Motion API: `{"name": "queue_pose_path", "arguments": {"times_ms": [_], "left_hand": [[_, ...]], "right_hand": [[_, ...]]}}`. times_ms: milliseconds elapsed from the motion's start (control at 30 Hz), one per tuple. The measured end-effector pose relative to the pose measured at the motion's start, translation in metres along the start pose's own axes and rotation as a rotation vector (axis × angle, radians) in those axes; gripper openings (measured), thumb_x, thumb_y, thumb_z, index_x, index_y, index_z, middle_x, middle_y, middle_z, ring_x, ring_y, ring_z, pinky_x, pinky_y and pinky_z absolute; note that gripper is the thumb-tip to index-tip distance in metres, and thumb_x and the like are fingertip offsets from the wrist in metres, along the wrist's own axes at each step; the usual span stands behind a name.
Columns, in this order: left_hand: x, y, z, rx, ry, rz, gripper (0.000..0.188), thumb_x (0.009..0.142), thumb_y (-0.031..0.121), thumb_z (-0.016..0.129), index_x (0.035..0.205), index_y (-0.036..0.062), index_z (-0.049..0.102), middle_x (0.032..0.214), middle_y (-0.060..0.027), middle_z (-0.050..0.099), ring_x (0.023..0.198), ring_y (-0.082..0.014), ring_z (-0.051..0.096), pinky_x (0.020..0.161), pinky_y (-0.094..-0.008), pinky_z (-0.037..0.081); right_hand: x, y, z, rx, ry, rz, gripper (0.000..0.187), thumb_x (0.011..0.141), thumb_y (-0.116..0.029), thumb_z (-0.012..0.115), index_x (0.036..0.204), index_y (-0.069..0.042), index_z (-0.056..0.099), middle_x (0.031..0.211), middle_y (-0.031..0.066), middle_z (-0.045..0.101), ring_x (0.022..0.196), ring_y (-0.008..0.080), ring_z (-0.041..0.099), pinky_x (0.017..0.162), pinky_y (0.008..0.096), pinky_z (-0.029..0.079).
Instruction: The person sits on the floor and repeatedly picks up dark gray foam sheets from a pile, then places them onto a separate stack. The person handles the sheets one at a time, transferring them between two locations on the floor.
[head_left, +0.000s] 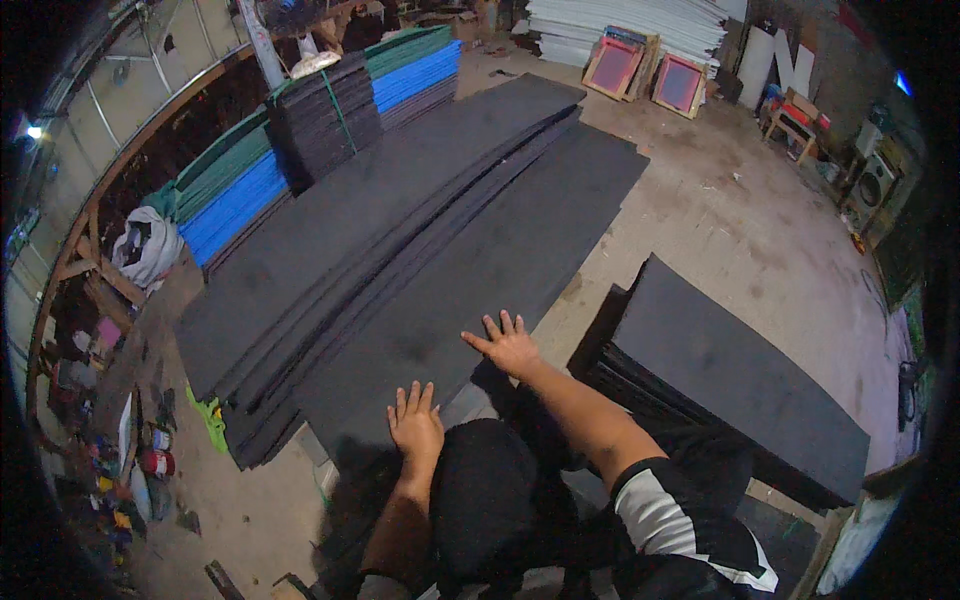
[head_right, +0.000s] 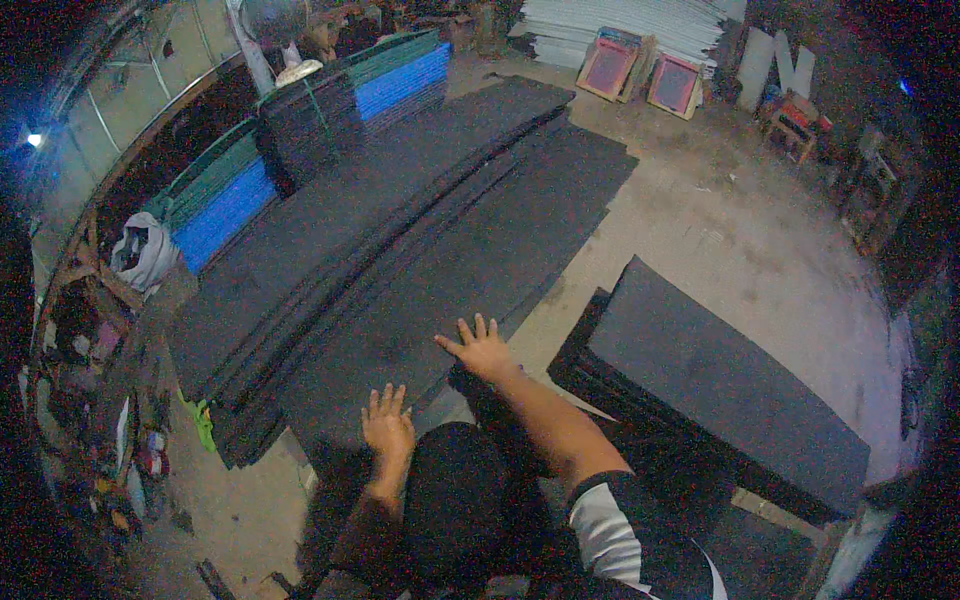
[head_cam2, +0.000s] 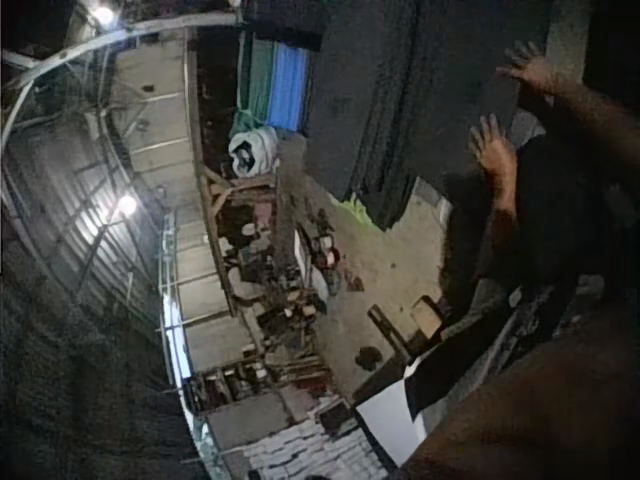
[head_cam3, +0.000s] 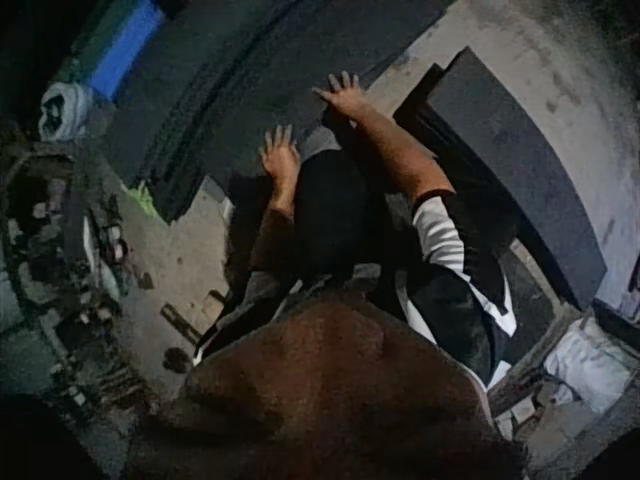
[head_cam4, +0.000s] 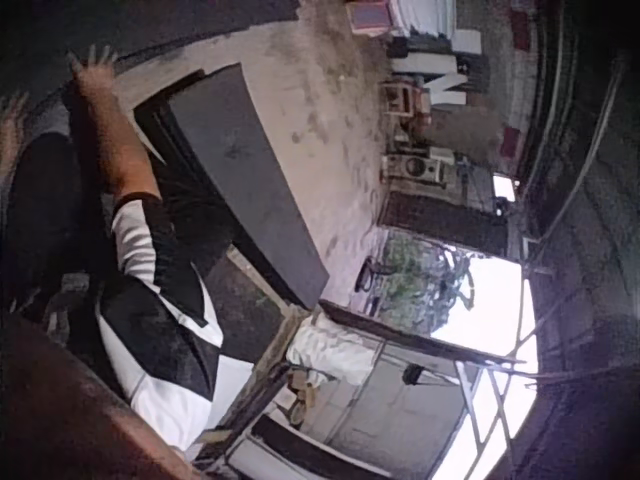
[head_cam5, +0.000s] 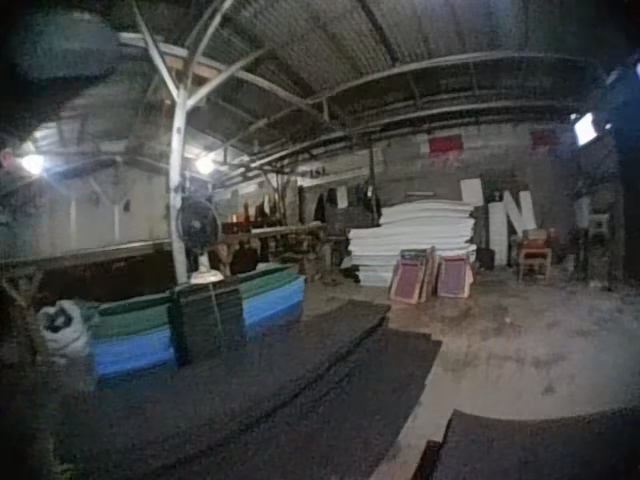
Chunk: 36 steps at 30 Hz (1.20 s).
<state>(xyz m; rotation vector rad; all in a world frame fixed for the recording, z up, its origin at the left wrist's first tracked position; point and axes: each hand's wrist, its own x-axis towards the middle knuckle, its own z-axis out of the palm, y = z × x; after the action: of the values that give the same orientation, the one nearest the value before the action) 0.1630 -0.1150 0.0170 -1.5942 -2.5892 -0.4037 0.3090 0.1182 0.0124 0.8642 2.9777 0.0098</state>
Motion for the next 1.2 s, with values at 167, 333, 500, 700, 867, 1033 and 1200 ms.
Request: {"name": "queue_pose_path", "arguments": {"times_ms": [167, 333, 500, 700, 867, 1033, 1200], "left_hand": [[-0.014, -0.040, -0.040, -0.046, -0.015, -0.221, 0.070, 0.087, 0.048, 0.076, 0.140, 0.0049, 0.060, 0.149, -0.0233, 0.053, 0.138, -0.0466, 0.047, 0.111, -0.0595, 0.039], [-0.033, -0.114, 0.023, -0.359, 0.313, -0.593, 0.080, 0.091, 0.044, 0.075, 0.145, -0.0071, 0.046, 0.143, -0.0264, 0.055, 0.134, -0.0449, 0.050, 0.111, -0.0505, 0.040], [-0.022, -0.134, 0.025, -0.990, 0.132, -0.952, 0.074, 0.096, 0.031, 0.073, 0.149, -0.0073, 0.038, 0.144, -0.0238, 0.055, 0.132, -0.0326, 0.054, 0.111, -0.0429, 0.041], [-0.019, -0.110, 0.020, -0.926, 0.132, -1.044, 0.072, 0.101, 0.024, 0.066, 0.156, -0.0057, 0.030, 0.155, -0.0260, 0.045, 0.141, -0.0373, 0.047, 0.112, -0.0444, 0.040], [-0.008, -0.095, 0.011, -1.093, 0.200, -0.991, 0.068, 0.105, 0.010, 0.057, 0.161, -0.0042, 0.021, 0.164, -0.0260, 0.032, 0.150, -0.0371, 0.036, 0.121, -0.0406, 0.029], [-0.011, -0.111, 0.056, -0.889, 0.201, -0.905, 0.061, 0.103, 0.014, 0.059, 0.155, -0.0062, 0.033, 0.161, -0.0263, 0.038, 0.148, -0.0393, 0.038, 0.119, -0.0441, 0.032], [-0.026, -0.143, 0.090, -1.027, 0.351, -0.835, 0.060, 0.103, 0.015, 0.058, 0.153, -0.0079, 0.036, 0.155, -0.0258, 0.044, 0.142, -0.0377, 0.043, 0.117, -0.0441, 0.034]], "right_hand": [[0.012, 0.029, -0.002, -0.007, -0.071, 0.021, 0.066, 0.106, -0.024, 0.045, 0.162, -0.048, 0.020, 0.168, 0.0195, 0.028, 0.152, 0.0535, 0.024, 0.119, 0.0695, 0.024], [0.020, 0.040, -0.013, -0.023, -0.136, 0.020, 0.066, 0.105, -0.018, 0.045, 0.161, -0.047, 0.025, 0.168, 0.0182, 0.029, 0.152, 0.0510, 0.026, 0.121, 0.0657, 0.024], [0.024, 0.052, 0.014, -0.010, 0.007, 0.027, 0.075, 0.099, -0.015, 0.060, 0.160, -0.047, 0.030, 0.164, 0.0171, 0.036, 0.149, 0.0494, 0.033, 0.119, 0.0631, 0.031], [0.032, 0.049, 0.004, -0.018, -0.022, 0.091, 0.065, 0.102, -0.019, 0.054, 0.158, -0.047, 0.035, 0.164, 0.0161, 0.036, 0.150, 0.0480, 0.033, 0.120, 0.0617, 0.031], [0.025, 0.049, 0.007, 0.000, -0.014, 0.181, 0.067, 0.101, -0.013, 0.051, 0.157, -0.047, 0.037, 0.165, 0.0150, 0.036, 0.150, 0.0476, 0.032, 0.121, 0.0595, 0.030], [0.026, 0.065, 0.026, 0.120, -0.009, 0.146, 0.069, 0.097, -0.020, 0.063, 0.158, -0.041, 0.038, 0.167, 0.0176, 0.030, 0.152, 0.0524, 0.023, 0.120, 0.0650, 0.028], [0.012, 0.060, 0.012, 0.176, 0.038, 0.006, 0.078, 0.091, -0.059, 0.066, 0.160, -0.041, 0.035, 0.170, 0.0199, 0.023, 0.155, 0.0499, 0.015, 0.122, 0.0653, 0.022]]}}
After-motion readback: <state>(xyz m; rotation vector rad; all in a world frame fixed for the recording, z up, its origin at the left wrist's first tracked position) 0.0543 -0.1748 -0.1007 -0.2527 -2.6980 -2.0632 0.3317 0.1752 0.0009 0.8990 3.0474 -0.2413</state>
